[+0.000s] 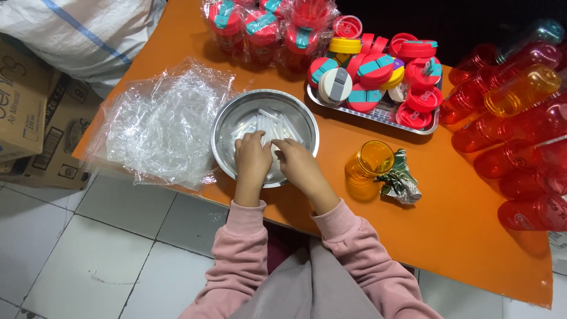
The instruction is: Assembling plastic cup lids by inserting straws and seals into the lid components.
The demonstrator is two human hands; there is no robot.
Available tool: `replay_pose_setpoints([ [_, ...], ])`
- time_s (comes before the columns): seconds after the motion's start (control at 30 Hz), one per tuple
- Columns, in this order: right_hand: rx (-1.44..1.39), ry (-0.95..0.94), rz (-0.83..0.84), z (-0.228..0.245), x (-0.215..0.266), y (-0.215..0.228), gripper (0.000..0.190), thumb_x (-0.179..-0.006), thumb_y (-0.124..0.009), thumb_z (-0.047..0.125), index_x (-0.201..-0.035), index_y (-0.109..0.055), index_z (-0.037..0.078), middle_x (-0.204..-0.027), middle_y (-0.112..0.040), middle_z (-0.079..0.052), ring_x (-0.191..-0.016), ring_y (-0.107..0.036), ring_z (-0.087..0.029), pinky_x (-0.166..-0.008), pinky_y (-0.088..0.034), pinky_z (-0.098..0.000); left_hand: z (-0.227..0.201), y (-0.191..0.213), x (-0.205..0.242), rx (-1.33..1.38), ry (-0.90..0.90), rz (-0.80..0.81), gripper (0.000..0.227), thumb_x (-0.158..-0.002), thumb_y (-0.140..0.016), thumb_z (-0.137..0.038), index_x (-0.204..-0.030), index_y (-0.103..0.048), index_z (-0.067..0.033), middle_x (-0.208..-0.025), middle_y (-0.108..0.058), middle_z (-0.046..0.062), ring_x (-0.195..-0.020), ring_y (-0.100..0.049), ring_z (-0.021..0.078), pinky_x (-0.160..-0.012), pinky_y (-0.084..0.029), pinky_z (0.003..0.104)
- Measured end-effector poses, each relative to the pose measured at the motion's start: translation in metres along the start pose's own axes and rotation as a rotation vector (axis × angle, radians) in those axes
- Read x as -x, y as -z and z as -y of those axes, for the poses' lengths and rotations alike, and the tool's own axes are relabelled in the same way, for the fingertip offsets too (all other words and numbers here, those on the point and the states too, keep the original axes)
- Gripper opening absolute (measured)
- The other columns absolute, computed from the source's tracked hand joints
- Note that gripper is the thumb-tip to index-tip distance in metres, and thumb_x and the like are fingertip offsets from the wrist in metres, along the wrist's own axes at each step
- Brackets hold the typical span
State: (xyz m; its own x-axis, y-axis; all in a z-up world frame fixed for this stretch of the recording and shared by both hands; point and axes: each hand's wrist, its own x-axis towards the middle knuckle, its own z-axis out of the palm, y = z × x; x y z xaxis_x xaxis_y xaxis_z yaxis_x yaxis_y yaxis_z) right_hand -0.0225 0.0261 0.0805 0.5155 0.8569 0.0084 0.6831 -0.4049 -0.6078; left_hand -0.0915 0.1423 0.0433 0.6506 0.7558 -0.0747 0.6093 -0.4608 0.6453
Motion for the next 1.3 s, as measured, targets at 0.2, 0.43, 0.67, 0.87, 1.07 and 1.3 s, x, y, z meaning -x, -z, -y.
replay_pose_setpoints([
  [0.2,-0.062,0.061,-0.076,-0.024,0.007,-0.005,0.024,-0.103,-0.051,0.004,-0.122,-0.067,0.001,-0.102,-0.072,-0.021,-0.097,-0.074,-0.037,-0.083,-0.061,-0.043,-0.011,-0.007,0.009,0.213,-0.024,0.004,0.03,-0.103,-0.055,-0.025,-0.123,-0.068,-0.0068,-0.111,-0.069,0.016,-0.107,-0.063,0.0374,-0.093,-0.051,0.05],
  [0.43,-0.104,0.121,-0.065,-0.025,0.032,0.009,0.023,-0.101,-0.05,-0.001,-0.118,-0.065,0.002,-0.099,-0.071,-0.018,-0.097,-0.073,-0.037,-0.082,-0.061,-0.0446,-0.016,-0.024,0.014,0.471,0.072,-0.017,0.041,-0.096,-0.067,-0.044,-0.119,-0.072,-0.0104,-0.106,-0.075,0.012,-0.09,-0.071,0.026,-0.081,-0.055,0.039],
  [0.67,-0.26,0.292,-0.227,-0.032,0.077,0.052,0.023,-0.092,-0.064,-0.001,-0.114,-0.067,0.004,-0.104,-0.071,-0.022,-0.096,-0.071,-0.045,-0.082,-0.06,-0.0516,-0.037,-0.057,0.022,0.963,-0.13,-0.026,0.027,-0.098,-0.07,-0.023,-0.112,-0.07,0.0004,-0.08,-0.071,0.011,-0.066,-0.066,0.0142,-0.061,-0.057,0.027],
  [0.87,-0.281,0.189,-0.575,-0.085,0.125,0.094,0.018,-0.098,-0.068,0.011,-0.116,-0.07,0.009,-0.113,-0.07,-0.013,-0.098,-0.071,-0.031,-0.083,-0.059,-0.0397,-0.086,-0.063,0.052,1.112,-0.209,0.011,0.027,-0.1,-0.066,-0.021,-0.114,-0.067,0.0025,-0.084,-0.069,0.012,-0.065,-0.067,0.0152,-0.054,-0.059,0.026],
  [1.07,-0.108,-0.231,-0.612,-0.176,0.164,0.115,0.05,-0.094,-0.074,0.02,-0.138,-0.055,0.004,-0.129,-0.058,-0.021,-0.114,-0.052,-0.042,-0.1,-0.04,-0.0512,-0.106,-0.097,0.072,1.147,-0.242,0.117,0.026,-0.101,-0.065,-0.02,-0.115,-0.067,0.0014,-0.082,-0.066,0.011,-0.057,-0.065,0.0156,-0.044,-0.055,0.025],
  [1.3,-0.02,-0.675,-0.184,-0.194,0.14,0.105,0.089,-0.093,-0.074,0.042,-0.163,-0.027,0.012,-0.154,-0.042,-0.026,-0.142,-0.027,-0.05,-0.112,-0.026,-0.07,-0.125,-0.118,0.085,1.139,-0.218,0.2,0.031,-0.102,-0.063,-0.024,-0.12,-0.066,0.0017,-0.084,-0.064,0.008,-0.057,-0.065,0.0135,-0.044,-0.054,0.022],
])
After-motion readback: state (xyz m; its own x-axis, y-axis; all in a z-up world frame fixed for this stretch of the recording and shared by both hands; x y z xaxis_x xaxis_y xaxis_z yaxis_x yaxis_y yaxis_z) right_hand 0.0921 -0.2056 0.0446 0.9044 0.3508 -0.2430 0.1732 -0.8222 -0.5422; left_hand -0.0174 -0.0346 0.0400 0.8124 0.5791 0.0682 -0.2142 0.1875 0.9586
